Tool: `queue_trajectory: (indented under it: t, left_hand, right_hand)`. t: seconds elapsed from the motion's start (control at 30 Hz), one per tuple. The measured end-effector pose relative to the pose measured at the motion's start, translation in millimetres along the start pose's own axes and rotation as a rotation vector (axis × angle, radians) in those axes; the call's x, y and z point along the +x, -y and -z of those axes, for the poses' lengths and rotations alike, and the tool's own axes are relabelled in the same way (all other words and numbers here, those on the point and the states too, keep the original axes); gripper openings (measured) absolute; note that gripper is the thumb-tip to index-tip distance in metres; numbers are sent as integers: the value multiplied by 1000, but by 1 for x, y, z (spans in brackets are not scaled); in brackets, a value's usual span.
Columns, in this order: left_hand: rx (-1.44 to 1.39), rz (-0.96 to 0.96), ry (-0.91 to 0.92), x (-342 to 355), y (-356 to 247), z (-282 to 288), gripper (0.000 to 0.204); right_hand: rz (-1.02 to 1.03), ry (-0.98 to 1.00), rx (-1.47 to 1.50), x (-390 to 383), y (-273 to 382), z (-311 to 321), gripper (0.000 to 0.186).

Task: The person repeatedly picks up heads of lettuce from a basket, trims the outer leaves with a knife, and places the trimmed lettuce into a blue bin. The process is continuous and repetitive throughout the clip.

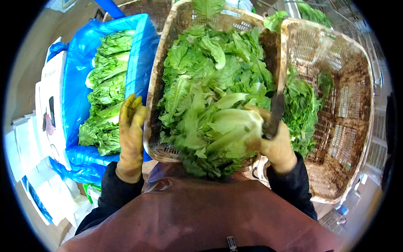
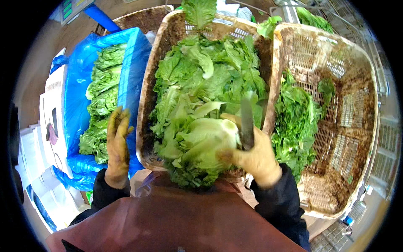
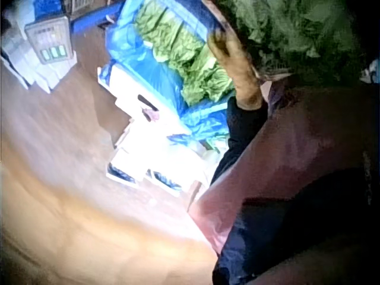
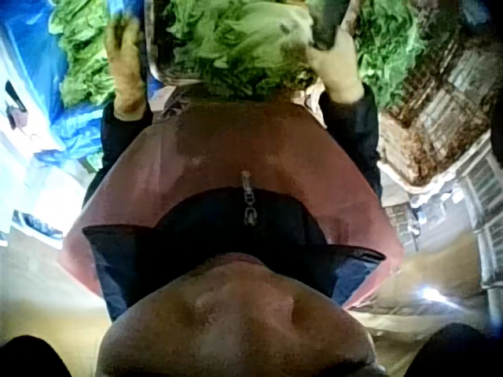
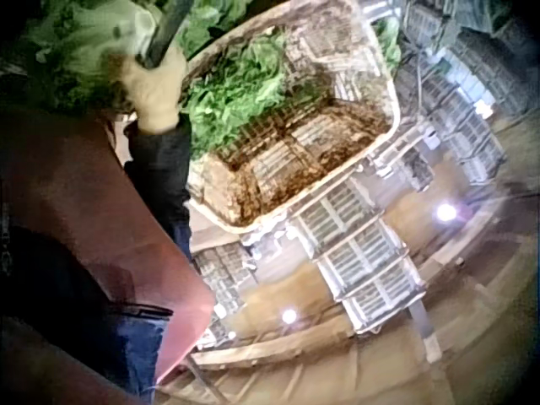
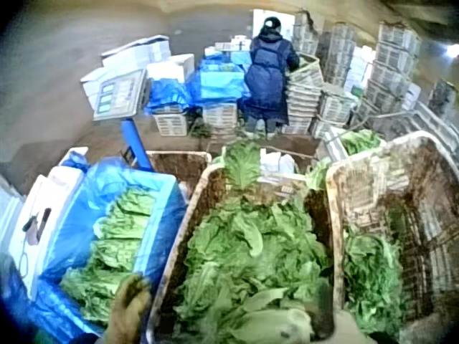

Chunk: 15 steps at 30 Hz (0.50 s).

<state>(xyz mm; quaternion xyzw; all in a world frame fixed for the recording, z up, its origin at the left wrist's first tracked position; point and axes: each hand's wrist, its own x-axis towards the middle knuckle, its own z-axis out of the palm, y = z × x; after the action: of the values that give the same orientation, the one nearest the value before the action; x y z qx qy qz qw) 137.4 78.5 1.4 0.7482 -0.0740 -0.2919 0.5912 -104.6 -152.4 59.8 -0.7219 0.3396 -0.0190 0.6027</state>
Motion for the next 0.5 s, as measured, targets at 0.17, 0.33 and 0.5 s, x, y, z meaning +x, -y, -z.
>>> queue_trajectory:
  t: [0.17, 0.33, 0.5]
  left_hand:
    - [586, -929, 333, -29, -56, -27, 96]
    - [-250, -265, 783, -1, -19, -59, 122]
    - [-621, 350, 1141, -16, -8, -57, 113]
  right_hand:
    - [503, -178, -688, -18, 58, -23, 84]
    - [-2, 46, -44, 13, 64, -2, 78]
    - [-214, 298, 55, 23, 67, 21, 61]
